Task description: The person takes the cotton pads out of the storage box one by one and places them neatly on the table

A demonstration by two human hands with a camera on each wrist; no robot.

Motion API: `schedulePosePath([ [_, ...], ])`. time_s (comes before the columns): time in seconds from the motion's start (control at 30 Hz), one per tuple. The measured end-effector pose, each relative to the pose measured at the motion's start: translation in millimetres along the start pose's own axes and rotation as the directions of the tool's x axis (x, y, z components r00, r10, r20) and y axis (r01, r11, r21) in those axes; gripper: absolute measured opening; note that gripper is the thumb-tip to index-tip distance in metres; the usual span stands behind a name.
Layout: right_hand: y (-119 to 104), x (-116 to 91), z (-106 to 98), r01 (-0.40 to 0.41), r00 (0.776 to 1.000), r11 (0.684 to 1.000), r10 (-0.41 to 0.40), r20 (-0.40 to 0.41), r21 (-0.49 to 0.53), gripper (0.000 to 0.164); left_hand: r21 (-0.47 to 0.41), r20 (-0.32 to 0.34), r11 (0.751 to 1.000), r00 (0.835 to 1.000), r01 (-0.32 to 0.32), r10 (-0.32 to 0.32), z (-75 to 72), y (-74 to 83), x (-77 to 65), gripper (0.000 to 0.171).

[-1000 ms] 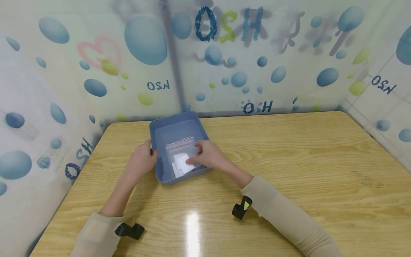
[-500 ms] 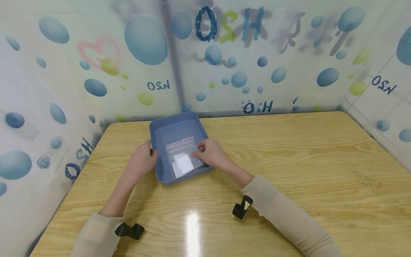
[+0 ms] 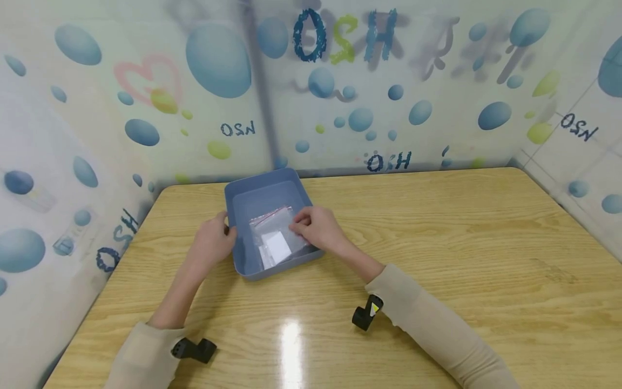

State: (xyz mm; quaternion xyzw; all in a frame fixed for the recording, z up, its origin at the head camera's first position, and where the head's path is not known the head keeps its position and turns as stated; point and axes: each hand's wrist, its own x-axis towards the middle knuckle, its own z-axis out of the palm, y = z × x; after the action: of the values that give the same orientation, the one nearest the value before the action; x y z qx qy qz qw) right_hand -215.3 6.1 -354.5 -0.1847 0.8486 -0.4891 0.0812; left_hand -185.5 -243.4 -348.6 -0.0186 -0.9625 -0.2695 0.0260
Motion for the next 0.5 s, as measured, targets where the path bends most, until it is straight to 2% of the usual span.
schedulePosePath([
  [0.27,0.2,-0.1,-0.1,0.086,0.996,0.994,-0.088,-0.031,-0.065,0.011,-0.024,-0.052,0.999,0.998,-0.032,0.031,0.0,-2.7,-0.9,0.047],
  [0.5,-0.4,2.6,-1.6,0.153,0.986,0.985,-0.157,-0.046,-0.08,0.012,-0.024,-0.057,0.999,0.998,-0.043,0.041,-1.0,-2.7,-0.3,0.046],
])
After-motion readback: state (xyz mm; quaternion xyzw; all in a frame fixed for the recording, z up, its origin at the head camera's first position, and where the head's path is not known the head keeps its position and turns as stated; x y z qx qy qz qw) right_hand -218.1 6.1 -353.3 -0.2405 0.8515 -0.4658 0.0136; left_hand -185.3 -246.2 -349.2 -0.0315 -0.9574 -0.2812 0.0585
